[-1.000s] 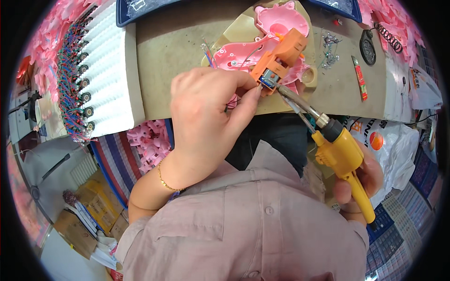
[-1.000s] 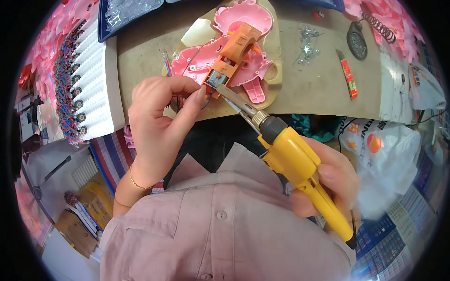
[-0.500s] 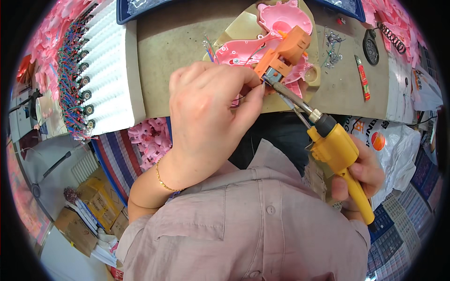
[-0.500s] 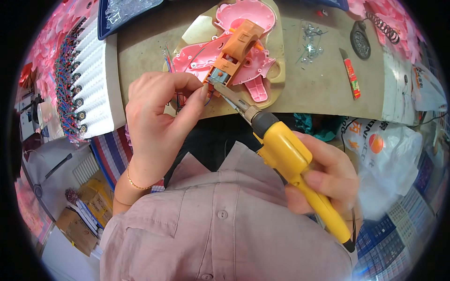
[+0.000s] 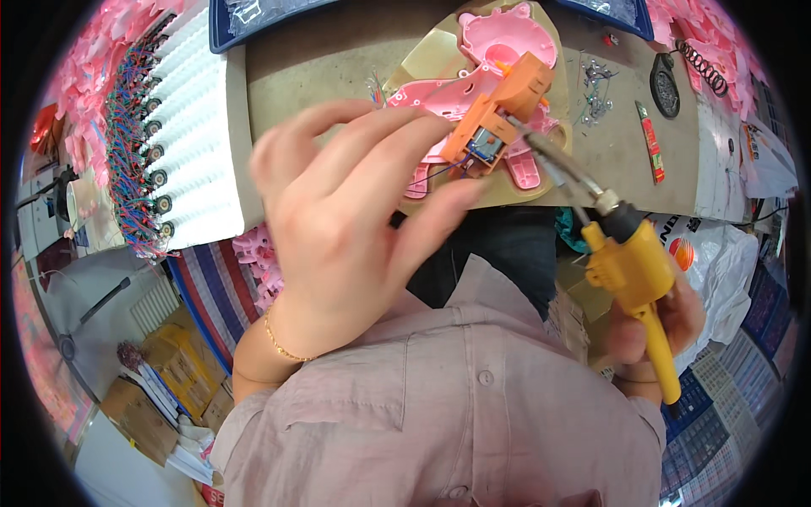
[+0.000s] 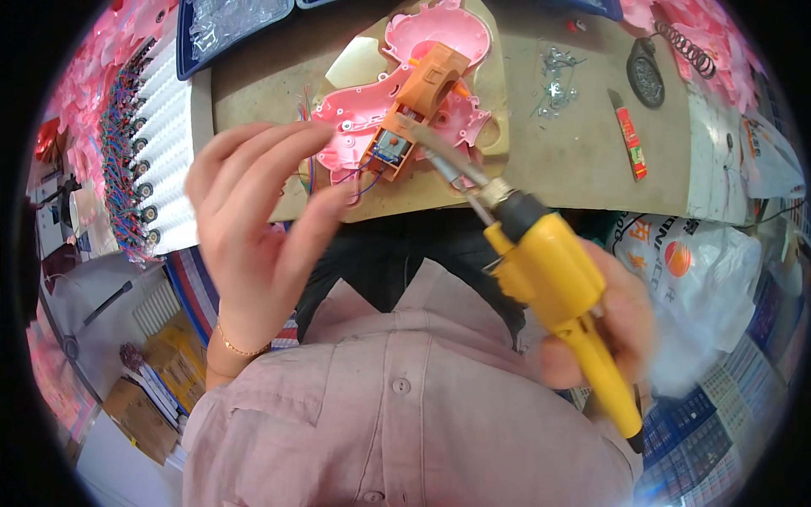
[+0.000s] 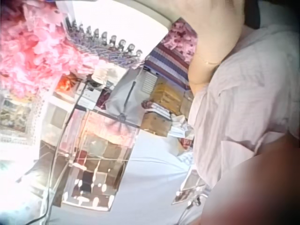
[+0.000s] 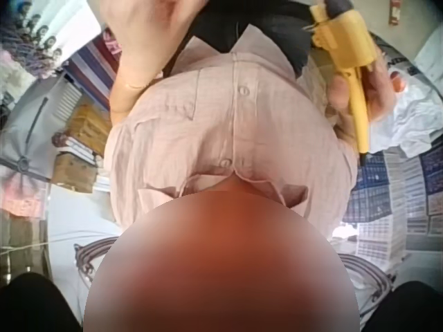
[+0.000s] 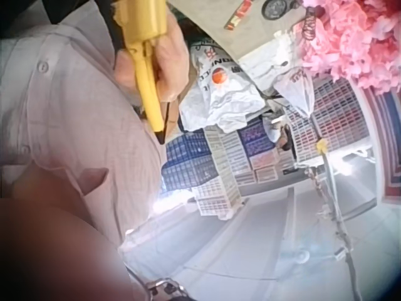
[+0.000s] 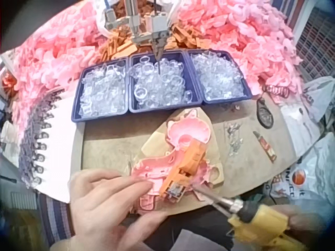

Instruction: Assembling plastic toy ponies by connecting internal electronics, fitting shell halves together, and securing them with a pneumatic screwdriver.

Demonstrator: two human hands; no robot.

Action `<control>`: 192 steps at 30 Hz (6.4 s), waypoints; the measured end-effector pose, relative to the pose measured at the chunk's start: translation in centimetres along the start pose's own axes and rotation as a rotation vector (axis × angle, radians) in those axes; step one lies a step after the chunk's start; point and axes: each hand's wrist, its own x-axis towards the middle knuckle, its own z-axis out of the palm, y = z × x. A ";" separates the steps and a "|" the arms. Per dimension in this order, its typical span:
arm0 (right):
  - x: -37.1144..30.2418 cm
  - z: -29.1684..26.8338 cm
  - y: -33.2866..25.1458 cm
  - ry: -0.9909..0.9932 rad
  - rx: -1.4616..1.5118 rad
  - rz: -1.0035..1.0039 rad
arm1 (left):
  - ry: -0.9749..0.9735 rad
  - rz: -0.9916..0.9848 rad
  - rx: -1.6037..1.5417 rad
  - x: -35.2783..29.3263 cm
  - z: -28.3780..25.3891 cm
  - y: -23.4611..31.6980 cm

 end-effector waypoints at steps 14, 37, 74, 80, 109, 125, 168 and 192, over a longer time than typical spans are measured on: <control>1.4 -0.9 5.2 0.583 -0.420 -1.215 | -0.206 -0.618 -0.985 -1.3 0.7 0.9; 4.1 0.5 6.3 -0.056 -0.343 -1.360 | -0.116 -0.312 -0.427 -1.3 2.9 0.5; 5.0 -0.1 6.4 0.024 -0.402 -1.532 | -0.150 -0.289 -0.393 -1.0 2.7 0.3; 2.2 -2.1 7.1 0.372 -0.330 -1.263 | 0.185 -0.050 -0.367 -1.8 1.8 0.7; 5.1 -5.0 3.7 0.814 0.027 -1.326 | -0.343 -0.358 -0.573 6.1 2.1 -0.9; 3.2 -1.2 2.9 0.237 -0.254 -1.198 | -0.234 -0.323 -0.401 2.5 3.4 -0.3; 2.2 -6.5 -0.8 0.817 -0.206 -1.237 | -0.334 -0.289 -0.321 5.0 3.2 0.6; 9.0 0.9 -9.6 0.185 -0.832 -0.992 | -0.135 -0.662 -0.479 -3.7 -2.8 -4.3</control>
